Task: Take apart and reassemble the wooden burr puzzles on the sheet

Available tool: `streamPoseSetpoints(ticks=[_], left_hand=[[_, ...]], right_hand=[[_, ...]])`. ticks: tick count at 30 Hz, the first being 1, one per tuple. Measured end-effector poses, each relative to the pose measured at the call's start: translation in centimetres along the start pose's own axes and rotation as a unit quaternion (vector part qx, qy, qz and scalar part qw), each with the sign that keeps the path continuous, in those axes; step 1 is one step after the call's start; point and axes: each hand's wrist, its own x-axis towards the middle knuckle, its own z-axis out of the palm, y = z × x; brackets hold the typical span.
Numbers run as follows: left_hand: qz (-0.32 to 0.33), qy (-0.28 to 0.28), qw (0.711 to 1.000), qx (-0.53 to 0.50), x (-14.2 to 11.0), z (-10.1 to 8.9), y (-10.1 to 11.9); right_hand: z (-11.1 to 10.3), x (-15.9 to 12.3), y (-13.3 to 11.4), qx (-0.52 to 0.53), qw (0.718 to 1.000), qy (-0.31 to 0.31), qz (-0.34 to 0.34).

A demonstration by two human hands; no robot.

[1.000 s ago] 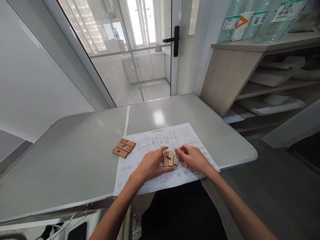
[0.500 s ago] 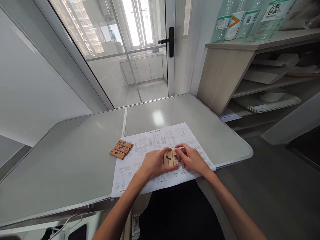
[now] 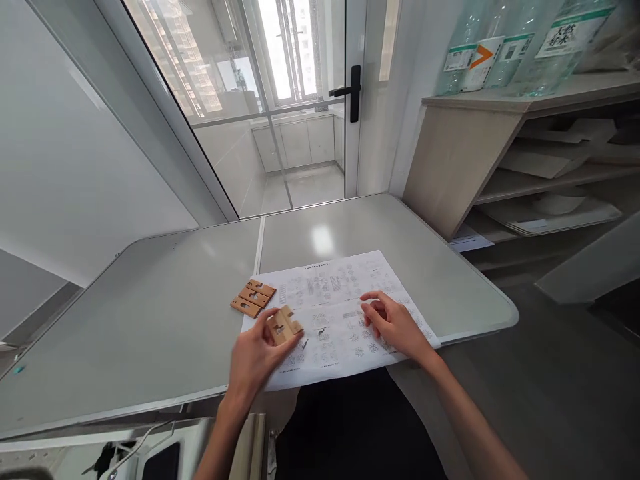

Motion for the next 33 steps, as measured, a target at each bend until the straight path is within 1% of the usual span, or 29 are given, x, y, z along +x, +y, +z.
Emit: streamPoseSetpoints(ticks=[2, 4, 7, 8, 12, 16, 22, 26, 29, 33], left_hand=[[-0.066, 0.031, 0.997, 0.02, -0.3, -1.3, -1.9], [-0.113, 0.052, 0.991, 0.042, -0.3, -2.4, -3.4], [-0.161, 0.057, 0.983, 0.074, 0.1, -3.5, -4.7], [-0.168, 0.057, 0.981, 0.081, 0.3, -3.6, -4.9], [-0.167, 0.072, 0.978, 0.1, 1.1, -3.6, -5.4], [-0.174, 0.09, 0.973, 0.125, 1.6, -3.3, -5.4], [-0.202, 0.079, 0.968, 0.124, 1.8, -3.2, -5.1], [-0.186, 0.106, 0.974, 0.079, 0.9, -2.8, -5.2], [-0.153, 0.14, 0.978, 0.024, -0.1, -2.5, -5.5], [-0.107, 0.164, 0.979, -0.063, -0.9, -2.2, -5.9]], right_hand=[[0.0, 0.0, 0.2, -0.002, 1.0, 0.002, 0.004], [0.1, 0.0, 0.5, -0.003, 1.0, 0.007, 0.003], [0.2, 0.0, 0.8, -0.008, 1.0, 0.013, 0.005], [0.2, 0.0, 0.8, -0.011, 1.0, 0.014, 0.007], [0.2, -0.1, 0.6, -0.017, 1.0, 0.018, 0.012], [0.2, -0.2, 0.4, -0.023, 0.999, 0.02, 0.014], [0.2, -0.3, 0.9, -0.026, 0.999, 0.028, 0.019], [0.3, -0.4, 0.6, -0.026, 0.999, 0.029, 0.015], [0.2, -0.5, 0.2, -0.032, 0.999, 0.028, 0.016], [0.2, -0.6, 0.1, -0.037, 0.999, 0.03, 0.014]])
